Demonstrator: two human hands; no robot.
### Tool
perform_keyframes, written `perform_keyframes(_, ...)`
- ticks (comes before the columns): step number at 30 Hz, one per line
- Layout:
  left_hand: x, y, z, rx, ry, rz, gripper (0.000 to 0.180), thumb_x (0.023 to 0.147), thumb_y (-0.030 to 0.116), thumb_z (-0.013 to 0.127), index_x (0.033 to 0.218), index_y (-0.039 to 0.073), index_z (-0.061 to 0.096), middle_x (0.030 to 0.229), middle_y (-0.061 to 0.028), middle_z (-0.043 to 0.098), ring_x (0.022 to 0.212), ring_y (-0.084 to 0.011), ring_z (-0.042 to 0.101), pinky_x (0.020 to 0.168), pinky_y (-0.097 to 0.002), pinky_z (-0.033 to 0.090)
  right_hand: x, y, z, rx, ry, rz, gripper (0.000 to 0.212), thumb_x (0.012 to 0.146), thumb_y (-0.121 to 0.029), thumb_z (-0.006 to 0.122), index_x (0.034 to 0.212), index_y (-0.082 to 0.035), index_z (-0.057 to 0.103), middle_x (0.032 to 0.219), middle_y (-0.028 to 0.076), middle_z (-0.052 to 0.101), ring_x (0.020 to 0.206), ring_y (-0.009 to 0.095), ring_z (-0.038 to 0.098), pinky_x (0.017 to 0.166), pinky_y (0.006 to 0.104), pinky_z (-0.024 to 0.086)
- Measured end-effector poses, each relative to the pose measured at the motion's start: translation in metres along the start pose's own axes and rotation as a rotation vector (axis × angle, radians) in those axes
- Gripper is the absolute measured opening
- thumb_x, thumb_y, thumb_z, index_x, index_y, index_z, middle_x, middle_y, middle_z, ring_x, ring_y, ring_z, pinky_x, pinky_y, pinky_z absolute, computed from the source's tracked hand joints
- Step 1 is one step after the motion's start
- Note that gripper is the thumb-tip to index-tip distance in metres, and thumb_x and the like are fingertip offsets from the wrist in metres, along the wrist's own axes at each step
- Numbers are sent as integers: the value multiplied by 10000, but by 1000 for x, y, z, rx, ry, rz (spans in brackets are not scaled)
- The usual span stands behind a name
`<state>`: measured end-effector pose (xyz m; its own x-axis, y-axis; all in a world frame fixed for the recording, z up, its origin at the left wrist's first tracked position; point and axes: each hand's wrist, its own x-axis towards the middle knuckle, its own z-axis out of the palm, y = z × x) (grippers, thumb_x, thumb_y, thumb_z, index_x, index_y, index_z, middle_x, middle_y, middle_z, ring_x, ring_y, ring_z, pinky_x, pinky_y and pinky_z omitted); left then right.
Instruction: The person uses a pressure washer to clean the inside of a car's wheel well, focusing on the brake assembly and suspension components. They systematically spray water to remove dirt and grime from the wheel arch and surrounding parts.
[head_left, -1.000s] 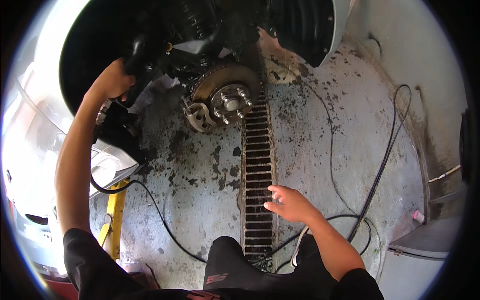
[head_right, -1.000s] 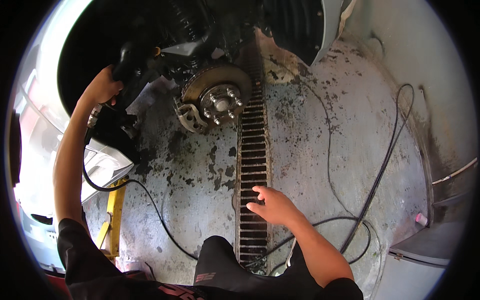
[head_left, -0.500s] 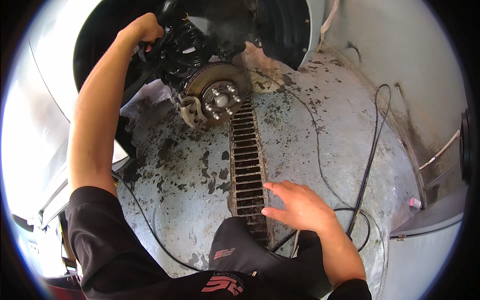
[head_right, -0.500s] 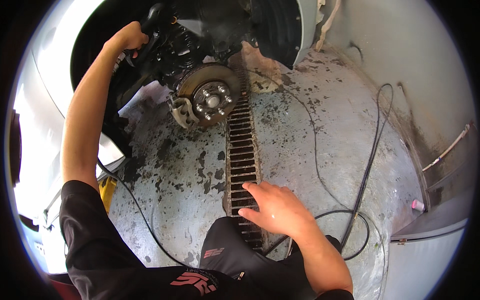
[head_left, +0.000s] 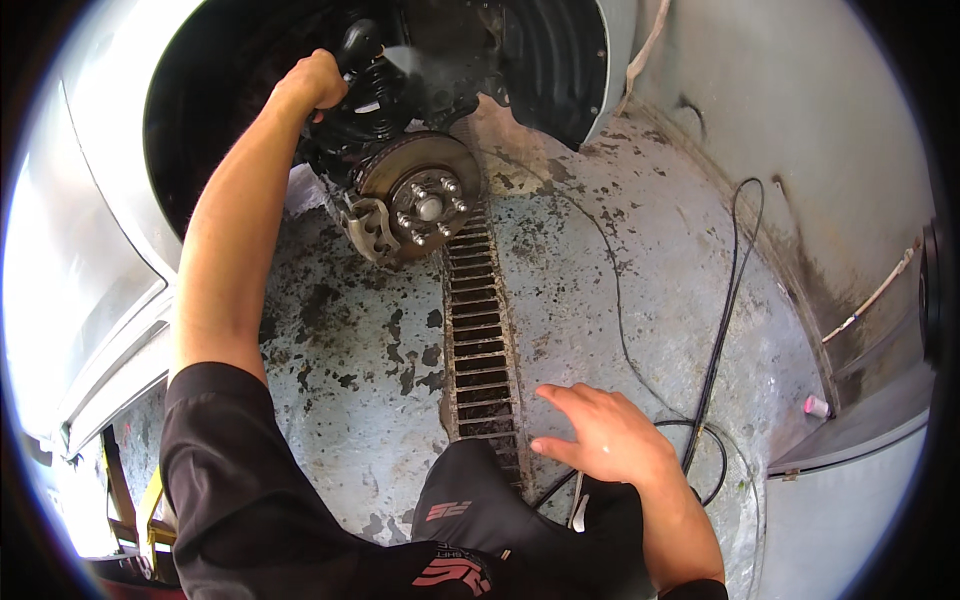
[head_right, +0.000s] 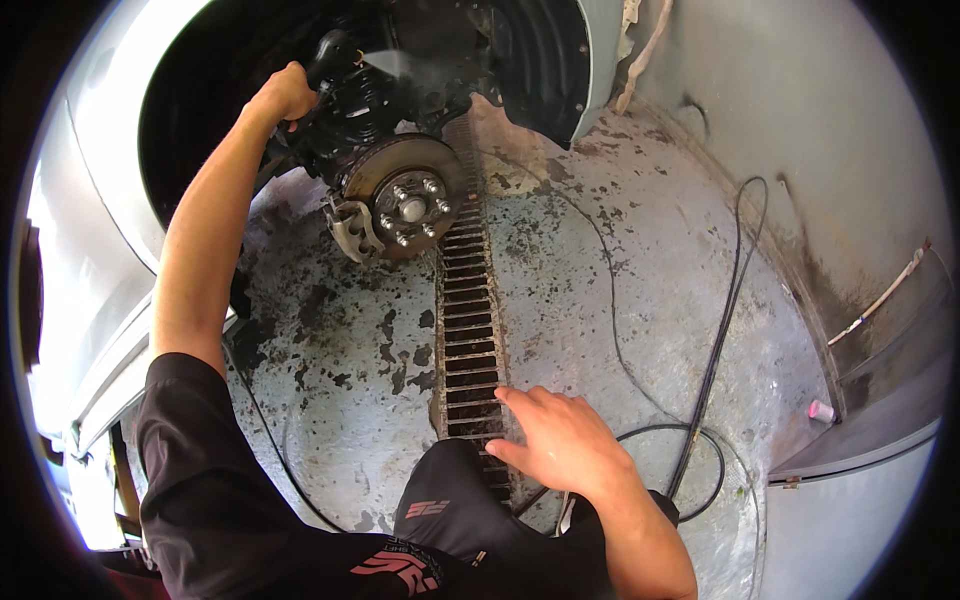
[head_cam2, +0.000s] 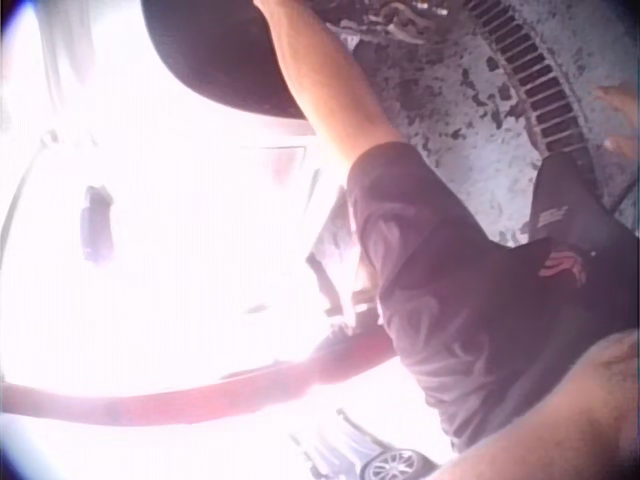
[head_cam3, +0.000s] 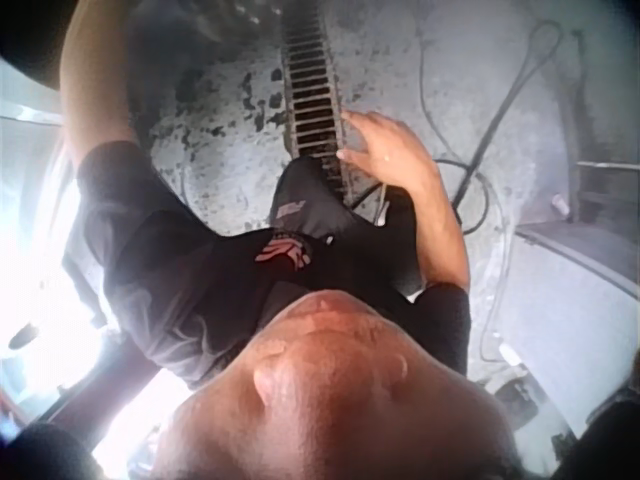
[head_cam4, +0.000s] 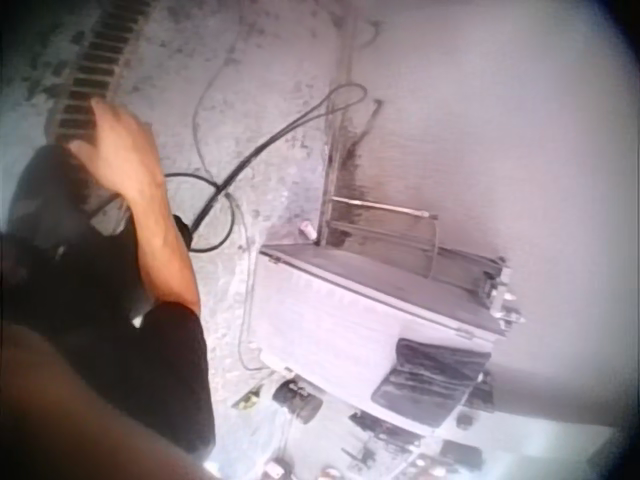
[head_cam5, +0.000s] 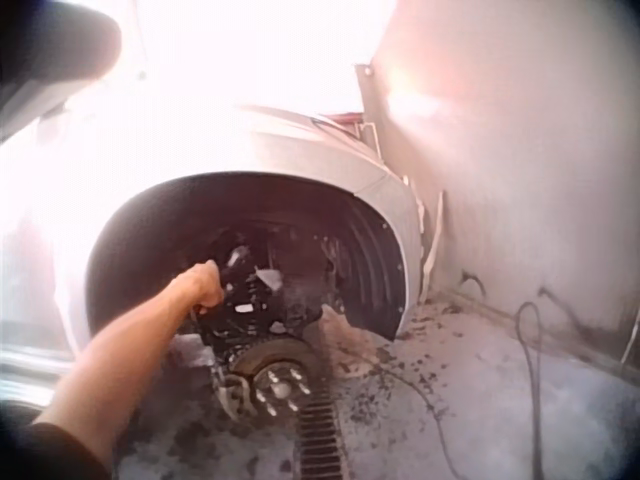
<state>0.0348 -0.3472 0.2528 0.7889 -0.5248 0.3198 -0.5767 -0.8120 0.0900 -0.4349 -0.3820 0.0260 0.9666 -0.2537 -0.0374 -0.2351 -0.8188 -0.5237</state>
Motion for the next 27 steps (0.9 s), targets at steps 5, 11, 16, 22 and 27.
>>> perform_keyframes(5, -4, -24, 2, 11, 14, -74, 347, 909, 124, 606, 1172, -101, 629, 924, -238, 748, 748, -311, 763, 726, -419, 587, -7, -3, -11, 30, -47, 55, 667, 908, -428, 693, 1438, -70, 502, 1235, 209, 635, 1100, 404, 630, 971, 481, 487)
perform_keyframes(11, -20, -46, 8, 4, -27, -109, 357, 908, 117, 600, 1180, -114, 601, 928, -247, 743, 738, -309, 761, 714, -430, 578, -5, 7, -6, 30, -54, 67, 683, 901, -435, 698, 1442, -69, 498, 1252, 222, 630, 1123, 404, 625, 978, 475, 489)
perform_keyframes(16, -31, -51, 14, 6, -64, -112, 341, 898, 103, 597, 1171, -101, 599, 928, -242, 742, 719, -302, 756, 704, -432, 576, -1, 3, -5, 23, -82, 91, 692, 881, -451, 727, 1423, -74, 520, 1271, 190, 634, 1173, 373, 616, 991, 442, 503)
perform_keyframes(22, -37, -62, 9, 8, -40, -154, 335, 888, 66, 592, 1172, -113, 590, 943, -241, 738, 712, -297, 754, 653, -425, 576, 0, -1, 1, 40, -79, 63, 692, 886, -452, 722, 1431, -80, 514, 1262, 199, 633, 1169, 383, 613, 991, 448, 502)
perform_keyframes(27, -38, -57, 13, -20, -46, -141, 446, 894, 73, 594, 1300, -79, 487, 926, -227, 738, 697, -297, 749, 671, -428, 582, -3, 3, 5, 5, -46, 13, 663, 916, -441, 681, 1429, -59, 510, 1226, 222, 638, 1116, 401, 628, 965, 478, 501)
